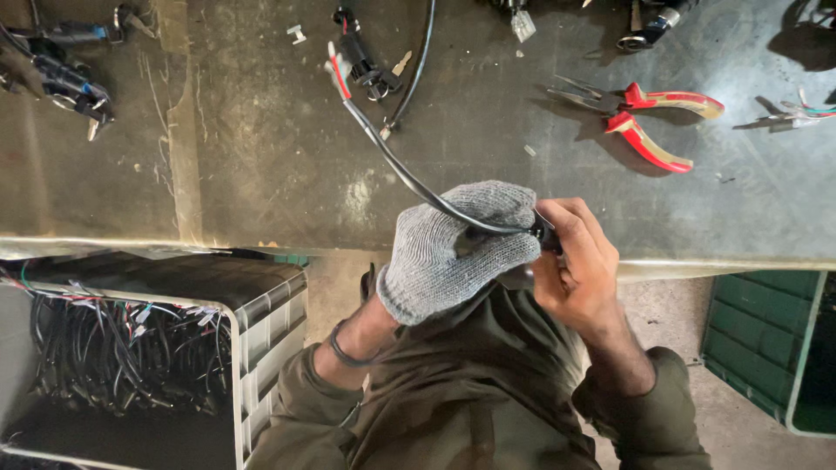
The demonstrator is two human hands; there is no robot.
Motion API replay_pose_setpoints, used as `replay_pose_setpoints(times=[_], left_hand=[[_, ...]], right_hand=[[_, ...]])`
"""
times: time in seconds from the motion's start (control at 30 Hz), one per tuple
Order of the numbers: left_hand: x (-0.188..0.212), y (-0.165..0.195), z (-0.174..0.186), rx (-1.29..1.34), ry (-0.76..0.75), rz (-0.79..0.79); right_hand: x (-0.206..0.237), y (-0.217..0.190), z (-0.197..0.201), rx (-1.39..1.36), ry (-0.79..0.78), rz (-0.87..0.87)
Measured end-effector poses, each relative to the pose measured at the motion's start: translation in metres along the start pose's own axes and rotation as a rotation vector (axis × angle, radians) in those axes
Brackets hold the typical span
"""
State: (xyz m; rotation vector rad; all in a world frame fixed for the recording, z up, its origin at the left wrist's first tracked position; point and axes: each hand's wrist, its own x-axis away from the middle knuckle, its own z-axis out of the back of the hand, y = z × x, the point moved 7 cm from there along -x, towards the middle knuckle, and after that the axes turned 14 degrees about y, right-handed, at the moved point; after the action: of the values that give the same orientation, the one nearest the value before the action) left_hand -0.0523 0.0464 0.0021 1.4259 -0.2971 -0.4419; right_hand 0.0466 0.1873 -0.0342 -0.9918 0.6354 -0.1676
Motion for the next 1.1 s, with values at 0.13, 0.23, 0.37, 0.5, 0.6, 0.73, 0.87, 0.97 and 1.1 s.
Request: replay_pose_setpoints(times=[0.13,0.23,0.37,0.5,0.6,0.73,0.87,0.97,1.1], left_hand=[[0.002,0.004,0.002,-0.174,-0.014,-0.229],[0.01,0.015,0.009,-0.121,-0.032,-0.34],[0.009,0.013,0.006,-0.163,-0.029,-0.389],[0.013,0.018,0.005,-0.132,0.015,-0.436],[0.015,0.011,-0.002,-0.292,0.084,-0.319],[0.006,0.003,-0.002,-0.172,-0.019,-0.323],[0.01,-0.001,-0.009,-0.013,-0.189,-0.304],[0.009,-0.004,-0.006,-0.008,-0.159,-0.282],[0.007,-0.004,-0.006,0.07,-0.302,-0.319]], right_hand=[[-0.006,-0.017,-0.003,-0.029,0.017,-0.082],[-0.011,-0.018,-0.008,-0.06,0.016,-0.174],[-0.007,-0.009,-0.013,-0.186,-0.003,-0.275],[0.007,0.013,-0.018,-0.419,-0.126,-0.52],[0.018,0.031,-0.022,-0.507,-0.182,-0.584],[0.037,0.05,-0.019,-0.549,-0.186,-0.673],[0.038,0.054,-0.03,-0.639,-0.16,-0.649],[0.029,0.056,-0.03,-0.616,-0.212,-0.516],[0.037,0.064,-0.026,-0.641,-0.515,-0.575]])
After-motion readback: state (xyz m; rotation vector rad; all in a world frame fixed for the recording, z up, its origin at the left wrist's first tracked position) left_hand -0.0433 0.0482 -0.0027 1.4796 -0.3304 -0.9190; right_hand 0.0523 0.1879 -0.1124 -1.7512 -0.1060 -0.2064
